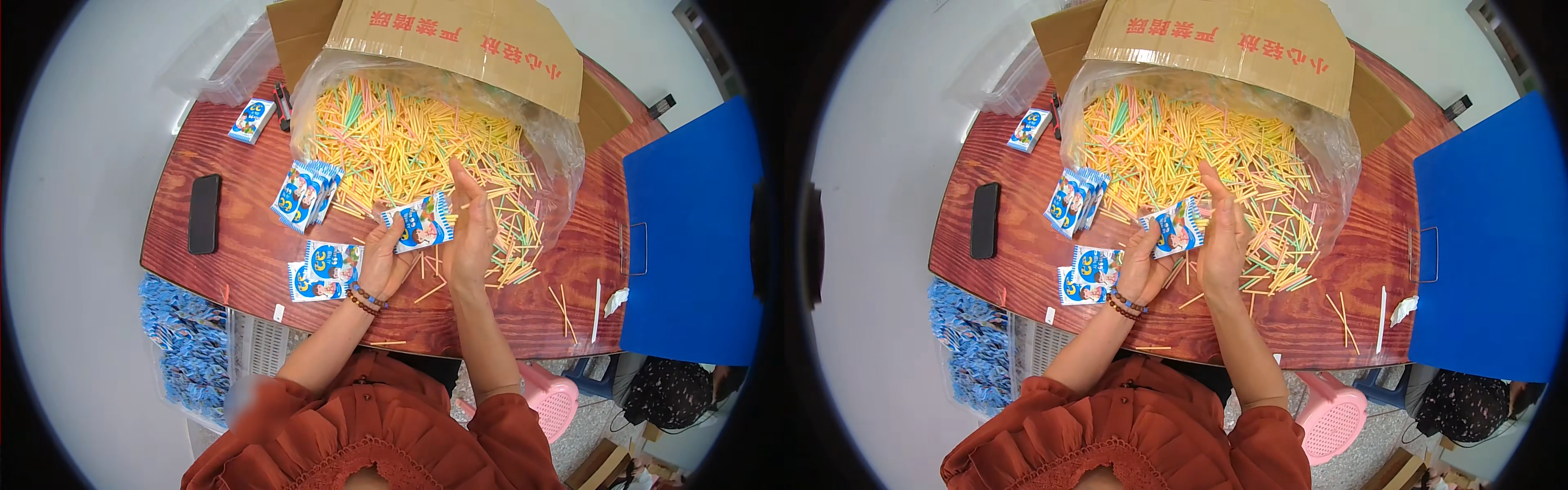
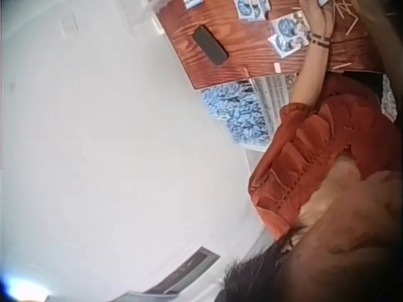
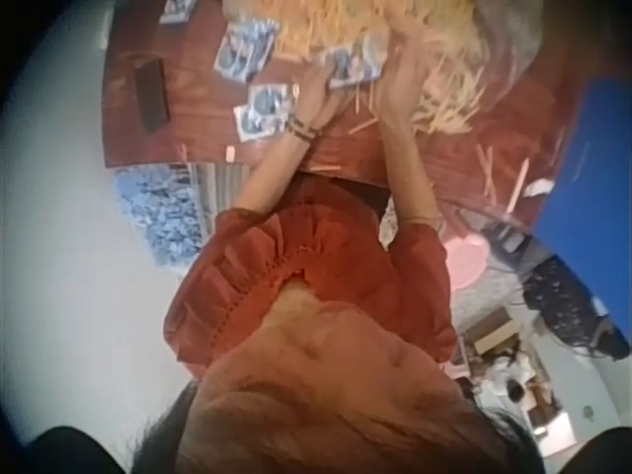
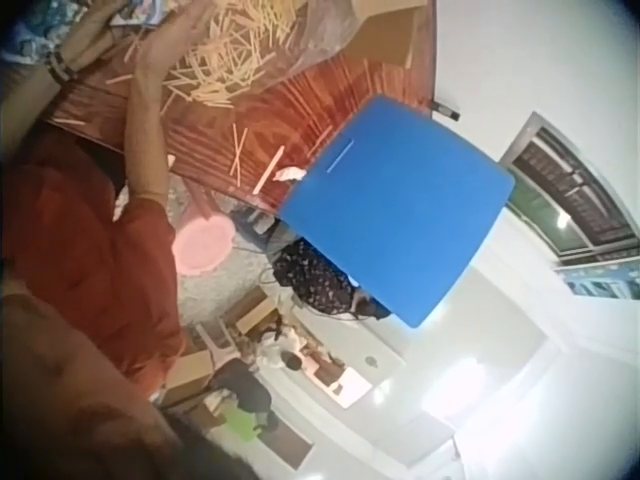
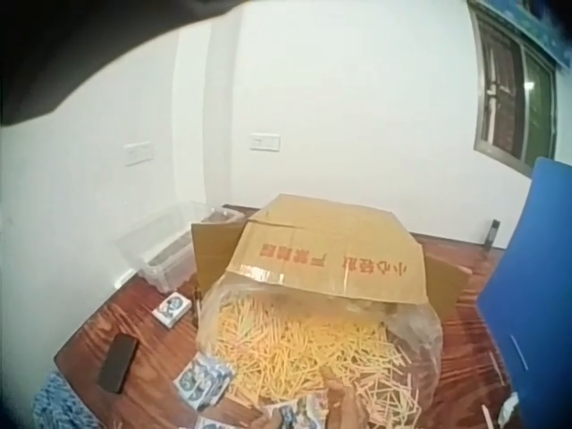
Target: Counting and placing yellow plastic sticks into small blue-and-white packets at a workstation.
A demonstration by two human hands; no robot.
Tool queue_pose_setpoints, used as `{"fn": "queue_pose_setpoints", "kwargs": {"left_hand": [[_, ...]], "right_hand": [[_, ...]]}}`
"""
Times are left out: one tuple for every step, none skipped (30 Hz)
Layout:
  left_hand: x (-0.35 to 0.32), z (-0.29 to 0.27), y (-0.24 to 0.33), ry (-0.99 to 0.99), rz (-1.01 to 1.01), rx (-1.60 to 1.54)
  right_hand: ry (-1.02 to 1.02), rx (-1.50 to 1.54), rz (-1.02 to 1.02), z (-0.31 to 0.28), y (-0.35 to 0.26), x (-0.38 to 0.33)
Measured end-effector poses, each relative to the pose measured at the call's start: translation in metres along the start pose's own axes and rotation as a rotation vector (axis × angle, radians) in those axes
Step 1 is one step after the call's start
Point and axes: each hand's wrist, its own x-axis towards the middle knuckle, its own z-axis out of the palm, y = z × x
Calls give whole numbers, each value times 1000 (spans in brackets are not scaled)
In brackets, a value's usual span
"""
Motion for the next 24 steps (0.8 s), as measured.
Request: {"fn": "queue_pose_setpoints", "kwargs": {"left_hand": [[0,1,0,-6,1,-7],[0,2,0,-12,2,-14],[1,2,0,-12,6,-16],[1,1,1,-20,13,-18],[2,0,1,-28,20,-19],[2,-1,3,-26,24,-21],[2,-1,4,-30,15,-35],[2,-2,5,-35,7,-50],[2,-3,6,-35,10,-52],[2,-4,6,-50,10,-51],[2,-5,7,-66,11,-49],[4,-6,6,-69,13,-52],[5,-7,6,-70,2,-65],[6,-8,6,-71,-9,-77],[5,-4,12,-71,-5,-78],[5,1,20,-69,-19,-105],[5,3,27,-66,-32,-132],[6,-1,33,-85,4,-178],[5,-3,35,-84,18,-177],[5,-5,36,-96,23,-202],[3,-3,37,-106,23,-227],[7,-10,36,-155,24,-228],[6,-13,36,-150,34,-226],[5,-13,39,-178,45,-274]], "right_hand": [[11,-55,0,3,0,0],[10,-57,0,2,2,-3],[-44,-59,34,1,6,-7],[-97,-61,68,0,9,-10],[-101,-62,69,-2,11,-11],[-144,-64,110,-3,10,-12],[-186,-68,152,-4,9,-12],[-225,-93,130,-7,6,-10],[-228,-94,131,-6,5,-8],[-200,-31,119,-3,2,-5],[-172,32,107,-1,1,-2],[-154,-233,104,1,5,3],[-158,-235,101,1,4,5],[-209,-385,108,3,2,6],[-260,-533,119,8,-3,6],[-265,-532,119,12,-9,7],[-222,-461,115,15,-18,9],[-187,-387,110,19,-24,12],[-152,-312,106,23,-26,14],[-165,-350,118,26,-21,9],[-174,-346,120,27,-19,4],[-291,-675,122,27,-17,1],[-408,-1004,119,29,-15,-2],[-417,-992,-2,35,-20,-3]]}}
